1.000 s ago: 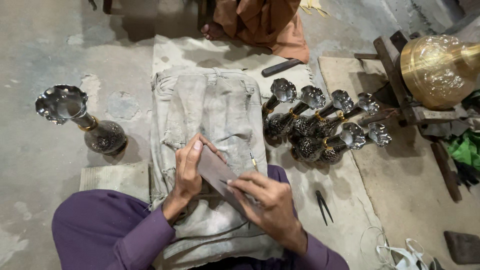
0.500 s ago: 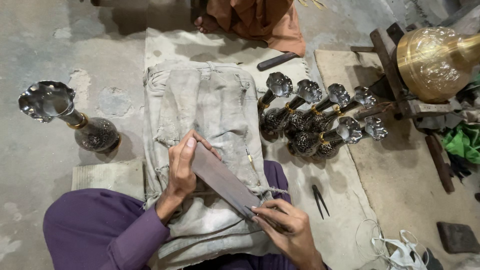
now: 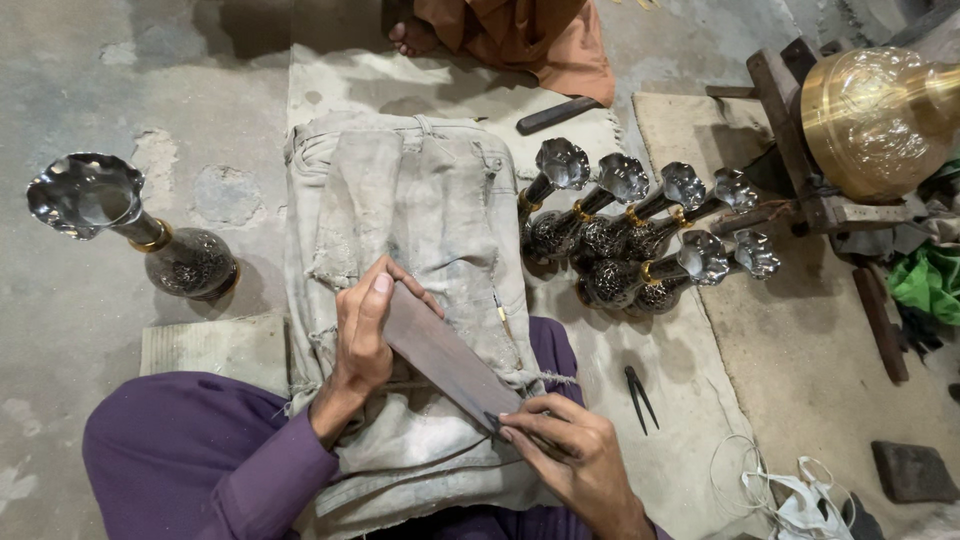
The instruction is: The person sits on the floor and first hones a flat chisel against a sharpening stone. They then hold a punch against the surface of an ornate silver vase and strike the punch with a wooden mallet, working repeatedly around the vase body to chase decorative patterns into the metal.
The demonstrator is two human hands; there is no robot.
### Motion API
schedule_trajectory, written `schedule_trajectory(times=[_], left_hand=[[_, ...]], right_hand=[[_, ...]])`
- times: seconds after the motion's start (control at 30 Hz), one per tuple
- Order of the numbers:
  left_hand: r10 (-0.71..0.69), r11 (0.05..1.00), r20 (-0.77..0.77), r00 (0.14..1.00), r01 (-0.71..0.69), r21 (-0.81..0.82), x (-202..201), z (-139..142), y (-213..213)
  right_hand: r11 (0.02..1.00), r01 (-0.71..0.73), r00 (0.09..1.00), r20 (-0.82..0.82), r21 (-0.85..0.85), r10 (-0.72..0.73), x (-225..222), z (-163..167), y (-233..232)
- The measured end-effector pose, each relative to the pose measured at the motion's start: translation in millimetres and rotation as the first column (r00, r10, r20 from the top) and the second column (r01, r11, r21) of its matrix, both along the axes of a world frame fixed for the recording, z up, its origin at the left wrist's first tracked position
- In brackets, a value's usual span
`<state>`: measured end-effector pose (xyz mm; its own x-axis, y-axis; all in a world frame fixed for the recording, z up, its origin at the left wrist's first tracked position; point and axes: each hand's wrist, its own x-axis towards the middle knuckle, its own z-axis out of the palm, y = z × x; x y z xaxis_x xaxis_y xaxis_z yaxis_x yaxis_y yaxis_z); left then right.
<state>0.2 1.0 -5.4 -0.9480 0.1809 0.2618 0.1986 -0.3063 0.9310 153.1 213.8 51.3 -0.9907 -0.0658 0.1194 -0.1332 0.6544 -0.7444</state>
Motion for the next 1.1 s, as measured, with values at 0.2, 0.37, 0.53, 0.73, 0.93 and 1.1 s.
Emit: schedule_trajectory(times=[0.2, 0.37, 0.53, 0.73, 0.93, 1.1], left_hand=[[-0.002, 1.0, 0.006, 1.0, 0.002, 0.009, 1.3, -0.1, -0.1], [-0.001, 1.0, -0.004, 1.0, 0.001, -0.009, 0.8, -1.7, -0.8], [-0.004, 1.0, -0.004, 1.0, 0.004, -0.016, -0.4, -1.5, -0.5], [0.012, 1.0, -0.006, 1.0, -0.012, 0.013, 2.2, 1.0, -0.6], [-0.009, 1.0, 0.019, 1.0, 0.009, 0.015, 0.7, 1.1, -0.4], [-0.013, 0.999, 0.026, 1.0, 0.012, 0.032, 2.3, 0.1, 0.7]], right_hand=[[1.0, -0.011, 1.0, -0.001, -0.009, 0.011, -1.3, -1.2, -0.1], [0.999, -0.021, 0.999, -0.026, 0.038, 0.022, 1.7, -8.2, 4.3], [0.999, 0.018, 1.0, 0.013, 0.04, -0.019, 12.8, -6.8, 8.5], [0.994, -0.051, 0.993, -0.101, 0.093, 0.06, -13.7, -8.5, -6.0], [0.995, -0.004, 1.0, 0.002, 0.104, 0.004, -4.1, -5.6, 0.1], [0.997, 0.006, 0.992, -0.123, 0.082, 0.004, 1.4, -4.5, -0.6]])
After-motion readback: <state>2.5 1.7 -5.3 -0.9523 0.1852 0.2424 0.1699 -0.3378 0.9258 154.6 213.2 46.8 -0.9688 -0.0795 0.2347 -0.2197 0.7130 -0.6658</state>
